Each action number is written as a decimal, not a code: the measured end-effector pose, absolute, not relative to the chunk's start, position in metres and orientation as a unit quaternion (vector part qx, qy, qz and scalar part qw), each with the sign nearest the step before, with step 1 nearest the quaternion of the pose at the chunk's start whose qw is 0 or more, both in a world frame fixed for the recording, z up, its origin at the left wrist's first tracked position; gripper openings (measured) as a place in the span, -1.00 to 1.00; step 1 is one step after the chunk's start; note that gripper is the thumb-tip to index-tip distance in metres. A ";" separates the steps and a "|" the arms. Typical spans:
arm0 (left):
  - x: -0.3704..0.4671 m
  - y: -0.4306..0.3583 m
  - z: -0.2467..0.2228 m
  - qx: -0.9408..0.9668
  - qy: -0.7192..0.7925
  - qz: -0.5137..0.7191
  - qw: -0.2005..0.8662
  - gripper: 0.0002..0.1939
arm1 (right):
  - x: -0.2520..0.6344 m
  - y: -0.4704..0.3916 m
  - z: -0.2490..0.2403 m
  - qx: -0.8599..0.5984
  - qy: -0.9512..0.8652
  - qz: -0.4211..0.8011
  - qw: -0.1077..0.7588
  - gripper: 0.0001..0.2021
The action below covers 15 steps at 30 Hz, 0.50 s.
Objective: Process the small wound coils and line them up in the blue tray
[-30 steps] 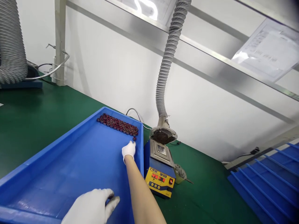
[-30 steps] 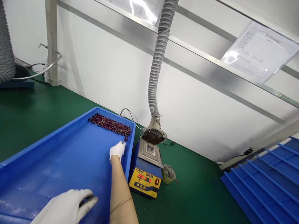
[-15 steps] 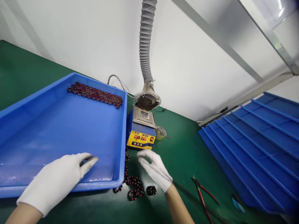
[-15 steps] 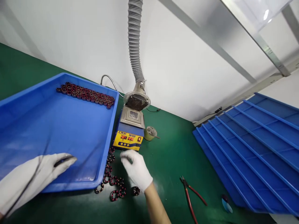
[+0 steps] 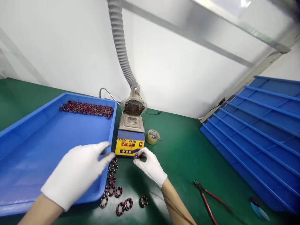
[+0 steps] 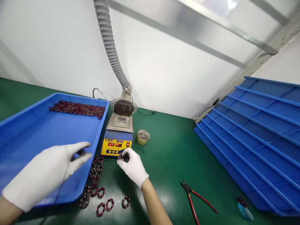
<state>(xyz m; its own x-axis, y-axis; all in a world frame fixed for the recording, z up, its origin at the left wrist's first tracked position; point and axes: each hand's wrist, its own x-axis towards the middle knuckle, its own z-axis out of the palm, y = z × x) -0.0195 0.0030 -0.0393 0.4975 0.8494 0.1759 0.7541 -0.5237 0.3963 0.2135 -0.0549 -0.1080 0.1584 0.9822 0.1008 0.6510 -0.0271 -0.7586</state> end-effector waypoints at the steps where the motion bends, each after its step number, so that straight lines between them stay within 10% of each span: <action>1: -0.005 -0.002 -0.028 0.880 0.421 0.190 0.114 -0.62 | 0.210 -0.052 -0.090 -0.659 -0.597 0.239 0.391 -0.83; 6: 0.044 -0.015 -0.006 0.901 0.216 0.375 0.040 -0.40 | 0.177 -0.061 -0.004 -0.579 -0.534 0.227 0.573 -0.78; 15: 0.046 0.007 -0.020 0.775 0.169 0.579 0.192 -0.75 | 0.176 -0.052 -0.008 -0.334 -0.489 0.420 0.688 -0.69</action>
